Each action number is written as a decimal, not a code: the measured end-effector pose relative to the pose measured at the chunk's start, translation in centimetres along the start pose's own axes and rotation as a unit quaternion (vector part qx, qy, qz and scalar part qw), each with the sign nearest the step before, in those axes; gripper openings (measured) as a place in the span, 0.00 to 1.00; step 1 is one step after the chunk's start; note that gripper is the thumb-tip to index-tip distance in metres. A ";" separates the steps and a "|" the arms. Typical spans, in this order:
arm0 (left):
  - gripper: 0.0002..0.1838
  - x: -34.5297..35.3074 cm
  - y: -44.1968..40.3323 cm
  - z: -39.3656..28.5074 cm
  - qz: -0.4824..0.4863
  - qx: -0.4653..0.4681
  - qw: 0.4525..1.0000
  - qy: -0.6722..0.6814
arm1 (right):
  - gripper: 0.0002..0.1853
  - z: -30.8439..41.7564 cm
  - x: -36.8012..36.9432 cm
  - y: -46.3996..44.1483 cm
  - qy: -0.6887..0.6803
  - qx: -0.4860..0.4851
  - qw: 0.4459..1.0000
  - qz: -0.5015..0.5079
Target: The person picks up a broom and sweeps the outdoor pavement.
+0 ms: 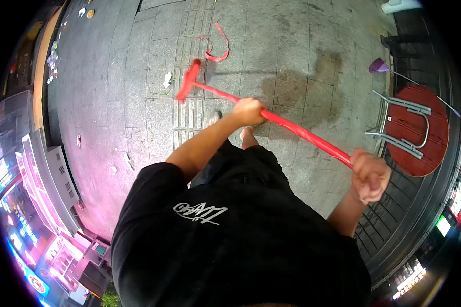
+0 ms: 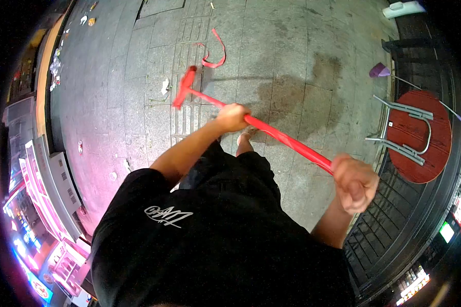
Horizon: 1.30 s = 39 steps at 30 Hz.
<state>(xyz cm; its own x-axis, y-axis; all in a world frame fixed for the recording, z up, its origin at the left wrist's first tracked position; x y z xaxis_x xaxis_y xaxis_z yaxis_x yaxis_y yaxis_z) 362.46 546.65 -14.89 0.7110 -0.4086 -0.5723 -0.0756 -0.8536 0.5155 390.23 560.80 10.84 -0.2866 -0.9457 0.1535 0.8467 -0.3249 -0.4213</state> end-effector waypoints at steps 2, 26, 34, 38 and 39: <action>0.09 1.4 -2.4 1.1 0.040 0.034 0.999 0.006 | 0.10 -2.4 2.3 -1.1 0.108 0.073 0.989 -0.074; 0.12 -6.3 2.0 22.8 0.043 -0.028 0.999 0.004 | 0.16 -16.8 13.5 -12.0 0.024 0.154 0.977 -0.144; 0.10 -3.5 4.3 21.5 0.132 0.052 0.990 0.005 | 0.13 -13.6 16.9 -12.8 0.045 0.271 0.953 -0.129; 0.10 -4.2 3.5 23.8 0.127 0.029 0.991 -0.041 | 0.14 -16.7 16.8 -11.6 -0.019 0.157 0.966 -0.206; 0.10 -4.7 3.8 23.2 0.084 0.008 0.996 -0.018 | 0.15 -15.8 16.3 -11.9 -0.021 0.145 0.970 -0.195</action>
<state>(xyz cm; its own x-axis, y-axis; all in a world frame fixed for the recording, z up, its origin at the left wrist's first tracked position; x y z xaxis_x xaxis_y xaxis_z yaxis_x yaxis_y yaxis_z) 342.56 537.81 -25.00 0.6623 -0.5574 -0.5006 -0.2028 -0.7766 0.5965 368.41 549.10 4.22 -0.5967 -0.7486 0.2891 0.7700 -0.6355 -0.0565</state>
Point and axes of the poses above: each hand's wrist, its own y-axis away from the middle knuckle, its own x-axis out of the palm, z = x × y, the point moved 1 cm from there along -y, towards the middle knuckle, and after that the axes turned 15 degrees about z, right-handed, at the moved point
